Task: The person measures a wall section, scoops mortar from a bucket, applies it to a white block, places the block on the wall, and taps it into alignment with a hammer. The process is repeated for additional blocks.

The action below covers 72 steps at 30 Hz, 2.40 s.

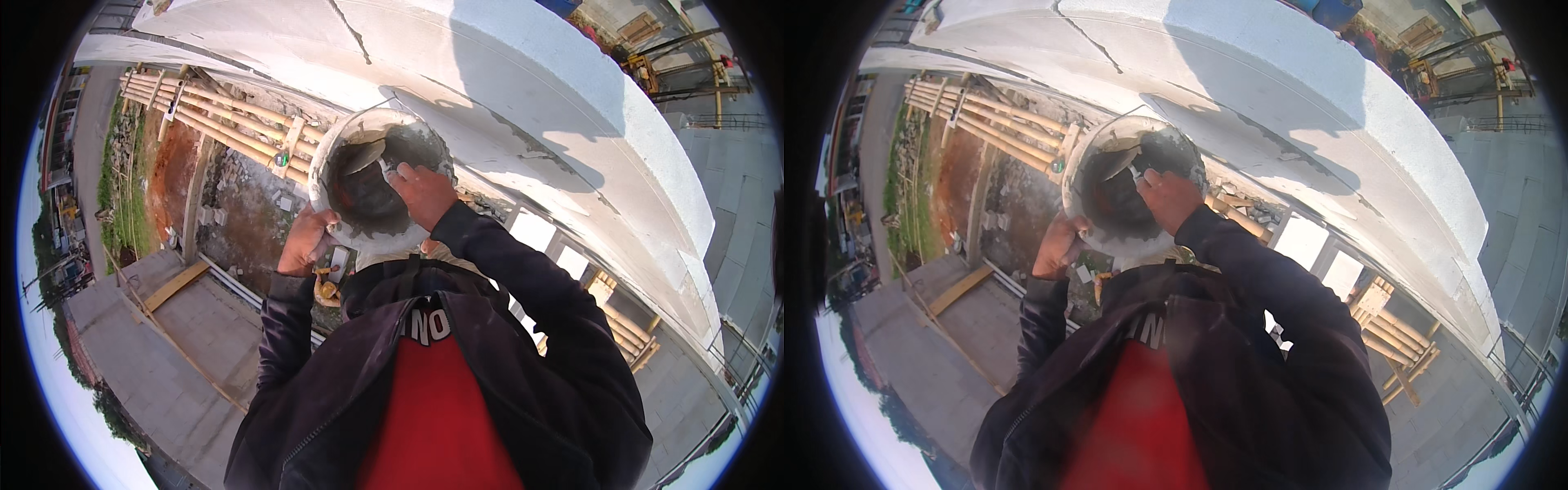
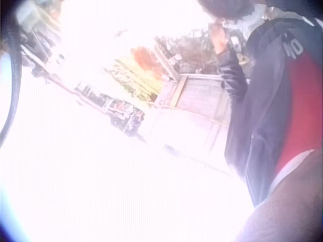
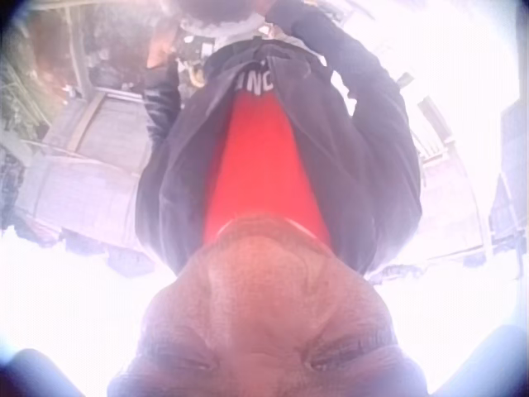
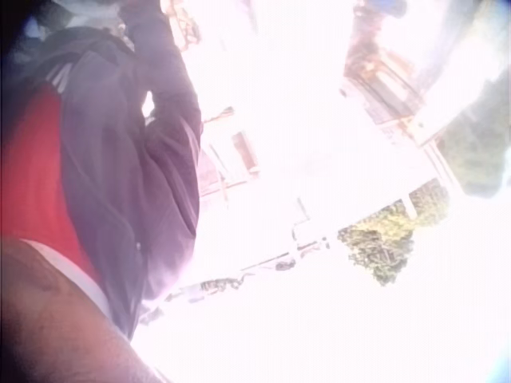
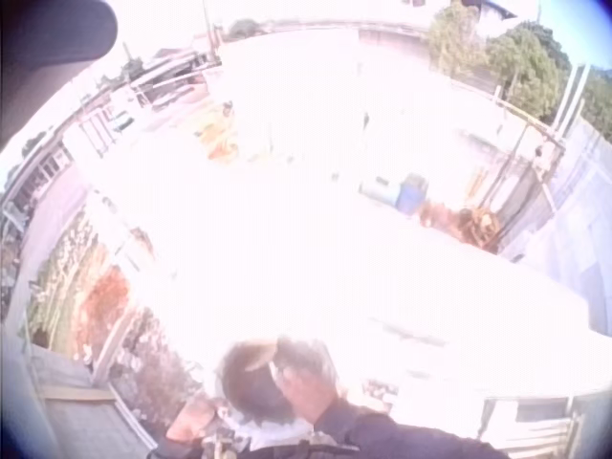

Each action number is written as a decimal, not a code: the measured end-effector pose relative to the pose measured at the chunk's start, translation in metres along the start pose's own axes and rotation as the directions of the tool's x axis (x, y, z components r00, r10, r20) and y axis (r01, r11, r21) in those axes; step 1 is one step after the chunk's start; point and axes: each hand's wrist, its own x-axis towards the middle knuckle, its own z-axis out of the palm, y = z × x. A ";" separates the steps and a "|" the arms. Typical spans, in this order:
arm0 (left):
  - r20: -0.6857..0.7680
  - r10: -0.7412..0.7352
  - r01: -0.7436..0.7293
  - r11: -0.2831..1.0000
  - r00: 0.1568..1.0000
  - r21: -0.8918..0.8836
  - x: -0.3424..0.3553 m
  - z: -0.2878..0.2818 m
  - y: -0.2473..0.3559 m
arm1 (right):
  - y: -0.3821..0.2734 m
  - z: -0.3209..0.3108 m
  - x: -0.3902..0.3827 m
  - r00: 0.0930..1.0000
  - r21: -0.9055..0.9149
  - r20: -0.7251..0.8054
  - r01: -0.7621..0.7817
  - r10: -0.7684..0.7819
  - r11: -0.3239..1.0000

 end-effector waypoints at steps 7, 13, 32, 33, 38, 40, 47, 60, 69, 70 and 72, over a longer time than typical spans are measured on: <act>-0.049 0.056 -0.044 0.975 0.997 0.219 0.009 -0.001 -0.005 | -0.004 0.007 0.003 0.995 -0.038 -0.097 0.025 -0.029 0.999; 0.071 0.212 -0.215 0.800 0.975 0.561 0.017 0.007 -0.003 | -0.002 0.007 0.021 0.970 0.043 0.021 -0.243 0.243 0.969; 0.605 -0.359 -0.295 0.629 0.711 0.720 0.139 0.162 -0.054 | 0.089 0.134 -0.198 0.582 0.695 0.295 -0.675 0.758 0.248; 0.627 -0.393 -0.330 0.599 0.673 0.730 0.144 0.174 -0.057 | 0.067 0.126 -0.208 0.477 0.779 0.303 -0.623 0.825 0.074; 0.763 -0.516 -0.639 0.446 0.389 0.627 0.121 0.250 -0.063 | -0.002 0.144 -0.233 0.199 0.982 0.176 -0.103 0.964 -0.158; 0.771 -0.549 -0.698 0.413 0.322 0.585 0.122 0.271 -0.087 | -0.019 0.157 -0.235 0.120 0.912 0.297 0.259 0.947 -0.319; 0.721 -0.673 -0.695 0.438 0.168 0.570 0.146 0.349 -0.214 | -0.036 0.178 -0.291 -0.114 0.721 0.286 0.679 0.951 -0.136; 0.521 -0.788 -0.375 0.398 0.328 0.837 0.171 0.521 -0.541 | 0.102 0.316 -0.528 -0.607 0.938 0.336 0.143 0.720 -0.316; 0.487 -0.829 -0.376 0.374 0.275 0.848 0.188 0.633 -0.723 | 0.234 0.363 -0.708 -0.733 0.723 0.318 -0.223 0.601 -0.654; 0.488 -0.838 -0.331 0.401 0.245 0.854 0.200 0.641 -0.739 | 0.251 0.367 -0.719 -0.749 0.688 0.300 -0.260 0.591 -0.678; 0.471 -0.833 -0.335 0.372 0.291 0.865 0.221 0.655 -0.754 | 0.259 0.377 -0.718 -0.842 0.771 -0.005 -0.347 0.539 -0.534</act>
